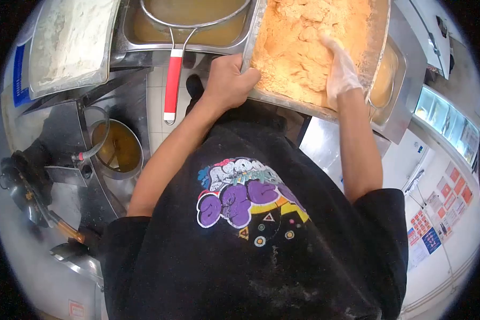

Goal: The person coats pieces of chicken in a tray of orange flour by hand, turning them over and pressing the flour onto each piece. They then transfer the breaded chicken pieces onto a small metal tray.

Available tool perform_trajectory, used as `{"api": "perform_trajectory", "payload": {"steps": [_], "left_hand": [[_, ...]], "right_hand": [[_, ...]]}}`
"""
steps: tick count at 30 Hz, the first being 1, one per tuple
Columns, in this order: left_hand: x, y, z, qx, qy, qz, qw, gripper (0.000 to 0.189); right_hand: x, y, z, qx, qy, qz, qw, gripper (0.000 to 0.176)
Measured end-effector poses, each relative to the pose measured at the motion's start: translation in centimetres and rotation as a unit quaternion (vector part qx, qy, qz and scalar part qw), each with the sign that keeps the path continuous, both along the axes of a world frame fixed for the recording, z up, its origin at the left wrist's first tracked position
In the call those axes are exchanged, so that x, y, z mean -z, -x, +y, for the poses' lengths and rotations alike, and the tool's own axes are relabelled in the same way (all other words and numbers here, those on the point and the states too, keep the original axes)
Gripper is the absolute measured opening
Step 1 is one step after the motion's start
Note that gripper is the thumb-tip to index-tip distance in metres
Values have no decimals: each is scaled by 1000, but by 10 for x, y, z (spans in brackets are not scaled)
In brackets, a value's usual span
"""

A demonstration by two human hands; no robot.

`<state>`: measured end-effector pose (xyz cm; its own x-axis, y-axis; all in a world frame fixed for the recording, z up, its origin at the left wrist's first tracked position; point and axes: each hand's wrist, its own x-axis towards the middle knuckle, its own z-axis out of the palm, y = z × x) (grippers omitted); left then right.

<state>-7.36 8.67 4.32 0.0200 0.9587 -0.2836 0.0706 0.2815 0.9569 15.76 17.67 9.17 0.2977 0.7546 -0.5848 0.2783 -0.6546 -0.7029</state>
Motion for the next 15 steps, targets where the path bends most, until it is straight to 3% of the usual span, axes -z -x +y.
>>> {"api": "perform_trajectory", "payload": {"steps": [5,8,9,10,12,13,14,15], "left_hand": [[6,0,-1,1,-1,-25,1000,31],[2,1,-1,16,-3,1,1000,32],[2,2,0,21,-3,9,1000,33],[4,3,1,18,-5,12,1000,33],[12,1,-2,10,-11,12,1000,35],[11,0,-2,15,-8,9,1000,35],[7,2,-1,21,-1,7,1000,35],[5,3,0,26,6,5,1000,35]], "right_hand": [[-30,57,52,35,-53,126,990,74],[9,35,98,33,-111,310,944,45],[25,27,114,54,-115,237,963,52],[37,26,117,52,-116,240,963,52],[54,20,113,-74,-306,128,940,60],[27,36,95,-107,-265,27,958,81],[16,44,76,-105,-264,24,959,81],[7,50,63,-175,-293,-57,938,91]]}}
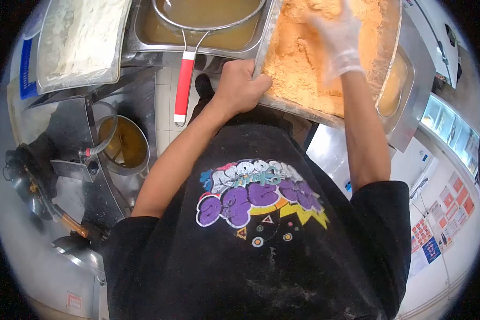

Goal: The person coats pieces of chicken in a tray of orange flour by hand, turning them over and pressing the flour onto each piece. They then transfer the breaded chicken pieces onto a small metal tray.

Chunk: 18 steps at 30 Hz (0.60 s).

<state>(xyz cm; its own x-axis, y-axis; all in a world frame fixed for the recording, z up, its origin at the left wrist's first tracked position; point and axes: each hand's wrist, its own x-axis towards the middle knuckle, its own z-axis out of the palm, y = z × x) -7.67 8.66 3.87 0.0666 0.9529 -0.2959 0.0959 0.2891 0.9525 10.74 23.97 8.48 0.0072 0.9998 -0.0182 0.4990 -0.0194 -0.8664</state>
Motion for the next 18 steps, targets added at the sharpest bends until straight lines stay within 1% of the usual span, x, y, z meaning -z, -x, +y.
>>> {"api": "perform_trajectory", "payload": {"steps": [1,2,3,4,5,7,8,10,11,13,14,16,17,18], "left_hand": [[0,0,0,1,0,-3,1000,35],[0,0,0,-2,0,1,1000,34],[-1,-1,0,-5,0,6,1000,34],[-3,-2,0,-4,0,5,1000,34],[-6,-2,-2,-10,14,-14,1000,33],[-6,0,-1,-21,29,-31,999,32],[-4,0,-3,-13,32,-32,999,32],[-3,1,0,-12,32,-31,999,32],[-4,0,-1,-9,43,-34,998,32],[-8,1,-2,-10,59,-32,998,32],[-14,1,-2,-14,66,-34,997,32],[-14,1,-4,-27,67,-31,997,31],[-10,1,-6,-13,72,-24,997,28],[-5,1,-6,0,73,-17,997,26]], "right_hand": [[-3,6,-6,-47,-43,-92,994,102],[7,11,-9,-46,-43,-95,993,102],[23,14,-14,-62,-92,-241,964,107],[29,20,-15,-77,-138,-381,911,113],[32,25,-11,-77,-138,-380,911,113],[32,36,2,-76,-87,-458,881,112],[22,38,7,-80,-85,-457,882,112],[1,34,22,-95,10,-406,909,105],[8,30,30,-103,11,-404,909,105],[35,17,56,-23,-29,-444,895,100],[45,4,70,-30,-26,-440,897,100],[57,-24,101,-52,-142,-472,868,88],[50,-26,107,-56,-145,-468,870,88],[41,-25,118,-63,-105,-453,883,84]]}}
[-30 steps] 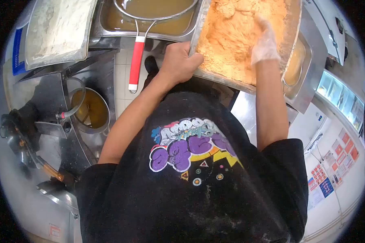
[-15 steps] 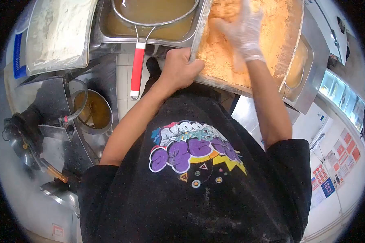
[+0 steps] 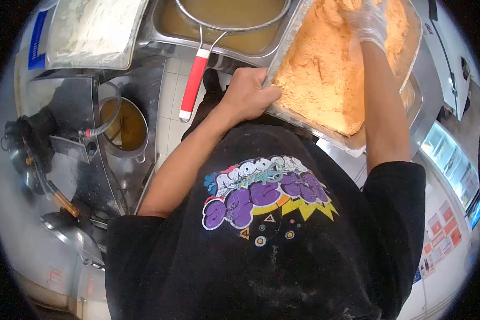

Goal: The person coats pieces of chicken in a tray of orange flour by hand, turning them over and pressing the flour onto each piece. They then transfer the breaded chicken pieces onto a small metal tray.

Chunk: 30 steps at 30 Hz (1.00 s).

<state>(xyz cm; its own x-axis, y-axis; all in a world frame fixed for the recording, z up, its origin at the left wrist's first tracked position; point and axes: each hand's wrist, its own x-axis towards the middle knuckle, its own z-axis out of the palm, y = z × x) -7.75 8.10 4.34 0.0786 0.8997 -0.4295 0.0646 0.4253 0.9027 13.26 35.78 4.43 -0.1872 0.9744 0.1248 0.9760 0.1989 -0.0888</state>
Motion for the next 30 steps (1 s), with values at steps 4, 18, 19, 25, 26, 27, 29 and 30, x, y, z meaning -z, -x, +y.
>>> {"api": "perform_trajectory", "payload": {"steps": [4,18,19,25,26,27,29,30], "left_hand": [[-2,0,1,-1,-43,34,998,30],[13,-8,1,-40,-118,66,990,35],[11,-8,2,-40,-109,63,991,35],[4,-8,2,-42,-103,47,993,32],[2,-7,2,-35,-99,63,992,32],[3,-8,2,-32,-101,61,992,32],[10,-9,2,-49,-103,31,993,32],[11,-8,3,-47,-104,31,993,32]], "right_hand": [[6,2,-7,-9,-9,-17,1000,71],[-55,-80,-28,71,148,207,964,62],[-52,-87,-28,76,146,208,964,62],[-65,-93,-85,94,144,405,898,48],[-54,-101,-90,147,183,324,916,37],[-45,-108,-94,199,219,239,925,27],[-47,-71,-132,186,217,104,953,13],[-20,-75,-139,144,190,134,962,16]]}}
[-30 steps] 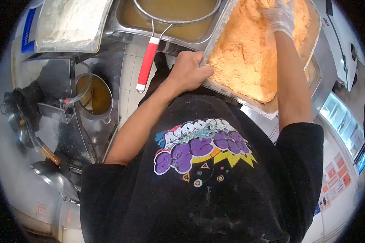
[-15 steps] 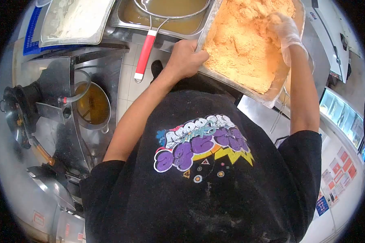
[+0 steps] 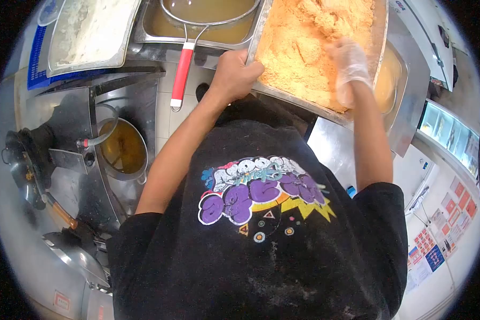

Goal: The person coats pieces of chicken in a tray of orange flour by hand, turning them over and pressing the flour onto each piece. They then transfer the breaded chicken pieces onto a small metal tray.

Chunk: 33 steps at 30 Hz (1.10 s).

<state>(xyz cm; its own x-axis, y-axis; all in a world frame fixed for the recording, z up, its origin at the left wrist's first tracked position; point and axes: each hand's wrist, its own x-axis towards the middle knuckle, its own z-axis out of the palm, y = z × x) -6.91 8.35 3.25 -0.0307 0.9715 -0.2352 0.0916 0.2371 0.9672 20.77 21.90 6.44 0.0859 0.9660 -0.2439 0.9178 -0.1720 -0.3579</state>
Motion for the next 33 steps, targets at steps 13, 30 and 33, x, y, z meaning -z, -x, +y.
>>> {"api": "perform_trajectory", "payload": {"steps": [13,30,33], "left_hand": [[-1,-1,-1,-7,-25,-5,1000,34],[-13,5,2,34,19,52,998,34],[-4,4,-1,13,-13,2,1000,33]], "right_hand": [[-5,40,-38,-175,74,-11,982,59],[25,33,-7,-32,154,87,984,56],[33,34,-1,-21,156,44,987,52]]}}
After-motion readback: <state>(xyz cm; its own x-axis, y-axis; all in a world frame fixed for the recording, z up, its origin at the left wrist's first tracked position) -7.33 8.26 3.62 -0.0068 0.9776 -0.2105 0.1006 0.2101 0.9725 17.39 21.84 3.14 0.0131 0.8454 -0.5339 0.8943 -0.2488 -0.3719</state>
